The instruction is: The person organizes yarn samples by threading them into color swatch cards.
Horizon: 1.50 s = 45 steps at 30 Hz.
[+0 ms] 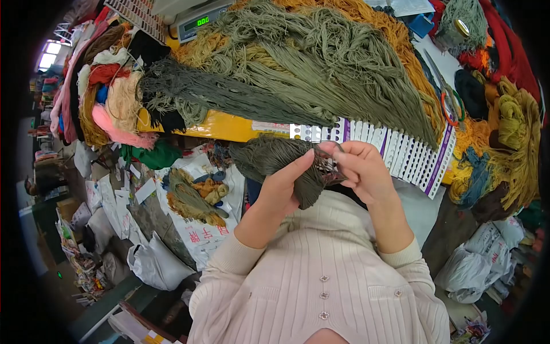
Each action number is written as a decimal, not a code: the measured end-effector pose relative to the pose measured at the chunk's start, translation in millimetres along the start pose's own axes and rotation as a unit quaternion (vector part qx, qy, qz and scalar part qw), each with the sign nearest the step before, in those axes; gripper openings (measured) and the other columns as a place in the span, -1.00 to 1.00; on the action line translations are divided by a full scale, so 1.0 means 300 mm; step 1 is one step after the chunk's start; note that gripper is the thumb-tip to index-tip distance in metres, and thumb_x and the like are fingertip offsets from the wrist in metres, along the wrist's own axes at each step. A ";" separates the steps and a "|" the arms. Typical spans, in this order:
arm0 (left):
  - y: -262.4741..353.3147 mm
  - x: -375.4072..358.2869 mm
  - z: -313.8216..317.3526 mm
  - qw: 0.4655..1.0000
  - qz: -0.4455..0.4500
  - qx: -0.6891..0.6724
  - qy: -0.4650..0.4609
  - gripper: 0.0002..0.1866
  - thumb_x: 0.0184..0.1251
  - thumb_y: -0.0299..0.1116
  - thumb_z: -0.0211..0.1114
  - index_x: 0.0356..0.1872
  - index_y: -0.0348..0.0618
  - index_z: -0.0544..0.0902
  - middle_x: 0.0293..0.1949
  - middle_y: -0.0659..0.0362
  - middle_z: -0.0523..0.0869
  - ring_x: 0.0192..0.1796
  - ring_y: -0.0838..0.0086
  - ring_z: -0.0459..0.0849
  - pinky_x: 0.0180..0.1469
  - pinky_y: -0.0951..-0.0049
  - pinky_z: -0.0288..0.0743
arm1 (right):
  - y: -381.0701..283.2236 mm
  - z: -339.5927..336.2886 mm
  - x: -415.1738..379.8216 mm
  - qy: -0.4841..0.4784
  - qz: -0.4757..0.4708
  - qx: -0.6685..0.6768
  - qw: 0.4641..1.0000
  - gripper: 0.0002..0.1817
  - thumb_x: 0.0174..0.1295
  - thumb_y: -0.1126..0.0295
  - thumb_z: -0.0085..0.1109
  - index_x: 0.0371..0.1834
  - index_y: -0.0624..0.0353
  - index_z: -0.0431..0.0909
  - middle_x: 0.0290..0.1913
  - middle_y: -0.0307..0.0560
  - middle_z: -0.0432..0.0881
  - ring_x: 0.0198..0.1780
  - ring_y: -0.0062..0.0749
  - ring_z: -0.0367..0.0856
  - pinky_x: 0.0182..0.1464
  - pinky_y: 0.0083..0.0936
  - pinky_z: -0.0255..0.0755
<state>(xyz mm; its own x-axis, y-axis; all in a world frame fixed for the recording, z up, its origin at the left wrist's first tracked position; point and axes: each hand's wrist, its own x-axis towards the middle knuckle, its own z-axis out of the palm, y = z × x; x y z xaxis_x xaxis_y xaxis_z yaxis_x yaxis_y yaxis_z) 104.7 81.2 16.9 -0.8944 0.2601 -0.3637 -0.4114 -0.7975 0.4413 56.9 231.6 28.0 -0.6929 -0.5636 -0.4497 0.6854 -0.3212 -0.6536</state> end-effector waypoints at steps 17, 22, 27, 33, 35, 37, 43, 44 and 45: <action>-0.009 0.001 -0.007 0.999 0.015 0.031 -0.031 -0.58 0.29 -0.26 -0.18 0.03 -0.38 0.31 0.01 0.02 0.41 0.07 0.34 0.38 0.09 0.26 0.28 | 0.028 -0.055 0.009 -0.035 0.002 0.110 0.993 -0.90 0.08 0.47 -0.01 -0.39 0.27 0.45 -0.67 -0.39 0.34 -0.71 -0.83 0.09 -0.70 -0.84 -0.07; -0.001 -0.007 0.010 1.000 0.003 0.014 -0.012 -0.60 0.29 -0.29 -0.15 0.03 -0.39 0.31 -0.04 0.03 0.44 -0.02 0.38 0.45 0.03 0.36 0.33 | 0.011 0.009 -0.001 0.004 0.008 -0.066 0.998 -0.85 0.03 0.48 0.05 -0.36 0.32 0.50 -0.53 -0.28 0.50 -0.61 -0.81 0.33 -0.65 -0.86 0.10; -0.002 -0.006 -0.002 0.998 -0.001 0.057 -0.040 -0.55 0.29 -0.25 -0.18 0.07 -0.41 0.25 0.02 0.00 0.39 0.02 0.34 0.43 0.08 0.34 0.28 | 0.018 0.033 0.009 0.024 0.000 -0.045 0.999 -0.80 -0.02 0.53 0.08 -0.30 0.37 0.50 -0.44 -0.21 0.55 -0.53 -0.73 0.45 -0.52 -0.80 0.34; 0.006 -0.006 0.000 0.999 -0.010 0.019 -0.043 -0.58 0.29 -0.25 -0.18 0.03 -0.39 0.29 -0.02 0.02 0.43 0.00 0.35 0.44 0.07 0.35 0.28 | 0.020 0.012 0.009 0.014 -0.006 0.001 1.000 -0.80 -0.02 0.53 0.09 -0.30 0.39 0.50 -0.39 -0.14 0.55 -0.48 -0.65 0.49 -0.47 -0.77 0.38; 0.003 -0.001 -0.005 0.998 -0.011 -0.013 -0.060 -0.59 0.29 -0.25 -0.18 0.02 -0.38 0.31 -0.03 0.03 0.44 0.01 0.36 0.44 0.07 0.35 0.28 | 0.022 -0.005 0.012 0.002 0.002 0.014 1.000 -0.80 -0.02 0.53 0.08 -0.30 0.40 0.50 -0.37 -0.13 0.55 -0.47 -0.65 0.49 -0.46 -0.75 0.39; -0.005 0.003 -0.018 0.998 -0.009 -0.012 -0.062 -0.60 0.29 -0.25 -0.17 -0.01 -0.38 0.33 -0.03 0.04 0.45 0.01 0.36 0.43 0.08 0.35 0.28 | 0.026 -0.023 0.014 -0.016 0.001 0.028 0.999 -0.82 -0.02 0.54 0.08 -0.33 0.39 0.51 -0.35 -0.12 0.55 -0.46 -0.64 0.50 -0.46 -0.74 0.38; -0.018 0.001 -0.028 0.999 0.012 0.037 -0.029 -0.62 0.30 -0.23 -0.19 -0.13 -0.36 0.44 0.01 0.05 0.42 0.05 0.35 0.40 0.11 0.33 0.25 | 0.028 -0.023 0.009 -0.029 -0.019 0.137 0.990 -0.90 -0.01 0.55 0.05 -0.40 0.30 0.49 -0.34 -0.13 0.55 -0.53 -0.74 0.39 -0.52 -0.81 0.31; -0.013 -0.001 -0.023 0.999 0.014 0.024 -0.028 -0.62 0.30 -0.23 -0.19 -0.14 -0.35 0.45 0.02 0.05 0.42 0.06 0.34 0.39 0.12 0.32 0.24 | 0.033 -0.050 0.011 -0.060 -0.012 0.170 0.984 -0.90 0.00 0.54 0.04 -0.39 0.29 0.48 -0.34 -0.14 0.55 -0.54 -0.76 0.36 -0.51 -0.81 0.32; -0.010 -0.003 -0.017 0.999 0.016 0.012 -0.026 -0.62 0.30 -0.23 -0.19 -0.15 -0.35 0.46 0.02 0.05 0.41 0.07 0.33 0.38 0.12 0.30 0.23 | 0.035 -0.064 0.009 -0.084 -0.009 0.179 0.980 -0.89 0.01 0.54 0.03 -0.37 0.28 0.47 -0.36 -0.15 0.55 -0.56 -0.77 0.34 -0.51 -0.80 0.33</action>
<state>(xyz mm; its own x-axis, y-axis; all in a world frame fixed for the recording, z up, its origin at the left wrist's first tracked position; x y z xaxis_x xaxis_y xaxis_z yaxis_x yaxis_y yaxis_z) 107.6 80.6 11.8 -0.9148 0.2624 -0.3070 -0.3858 -0.7926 0.4722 57.8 241.2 8.2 -0.6799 -0.6627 -0.3138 0.7285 -0.5618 -0.3921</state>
